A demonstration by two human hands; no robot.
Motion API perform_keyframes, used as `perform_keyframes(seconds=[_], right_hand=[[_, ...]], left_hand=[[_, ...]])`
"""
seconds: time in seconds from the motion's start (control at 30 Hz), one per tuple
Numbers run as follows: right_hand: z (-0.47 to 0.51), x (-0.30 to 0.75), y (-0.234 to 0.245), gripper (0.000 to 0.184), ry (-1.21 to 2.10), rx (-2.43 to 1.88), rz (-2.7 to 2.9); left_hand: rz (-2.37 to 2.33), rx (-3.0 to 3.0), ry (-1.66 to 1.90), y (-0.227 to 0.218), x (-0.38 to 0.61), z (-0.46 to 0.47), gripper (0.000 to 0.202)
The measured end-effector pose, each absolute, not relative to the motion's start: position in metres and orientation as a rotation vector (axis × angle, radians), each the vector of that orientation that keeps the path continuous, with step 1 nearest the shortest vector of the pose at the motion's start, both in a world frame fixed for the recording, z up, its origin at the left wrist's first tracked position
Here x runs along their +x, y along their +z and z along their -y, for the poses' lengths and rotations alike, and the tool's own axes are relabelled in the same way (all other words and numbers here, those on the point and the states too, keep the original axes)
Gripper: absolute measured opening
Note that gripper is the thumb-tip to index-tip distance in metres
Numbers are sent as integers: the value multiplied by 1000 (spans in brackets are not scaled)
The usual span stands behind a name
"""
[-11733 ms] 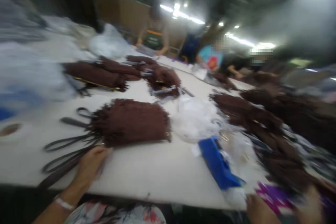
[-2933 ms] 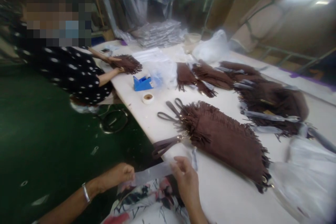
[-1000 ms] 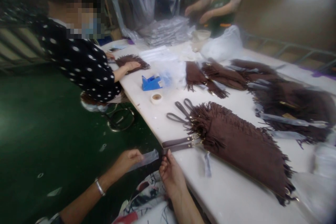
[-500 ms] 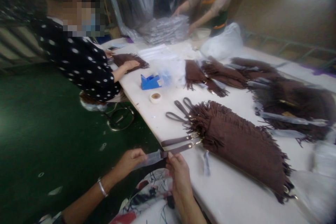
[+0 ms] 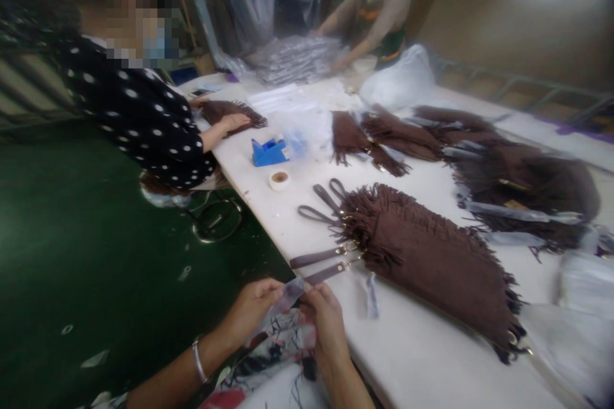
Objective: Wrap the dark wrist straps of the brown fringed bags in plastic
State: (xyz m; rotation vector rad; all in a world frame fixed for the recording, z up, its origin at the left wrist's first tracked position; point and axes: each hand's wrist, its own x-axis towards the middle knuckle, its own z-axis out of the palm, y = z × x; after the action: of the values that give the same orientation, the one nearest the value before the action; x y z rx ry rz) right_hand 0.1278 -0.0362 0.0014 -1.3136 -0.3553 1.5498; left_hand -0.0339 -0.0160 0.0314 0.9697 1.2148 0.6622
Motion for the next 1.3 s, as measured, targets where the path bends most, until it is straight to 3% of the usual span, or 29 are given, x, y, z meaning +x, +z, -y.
perform_keyframes(seconds=[0.17,0.37,0.57,0.87,1.3], right_hand=[[38,128,4,31,1541,-1269,375],[35,138,4,30,1520,-1316,530],[10,178,5,59,1188,-1383,177],[-4,189,2,38,1219,-1175,57],[3,203,3,40,1175,-1326,233]], left_hand=[[-1141,825,655,36,-18,17,44],[-1146,948,626,33,-6,2,31],[-1164,1156,456,34,-22,-23,25],[-1142,1232,482,35,2,-33,32],[-1064,1136,613,12,87,-44,48]])
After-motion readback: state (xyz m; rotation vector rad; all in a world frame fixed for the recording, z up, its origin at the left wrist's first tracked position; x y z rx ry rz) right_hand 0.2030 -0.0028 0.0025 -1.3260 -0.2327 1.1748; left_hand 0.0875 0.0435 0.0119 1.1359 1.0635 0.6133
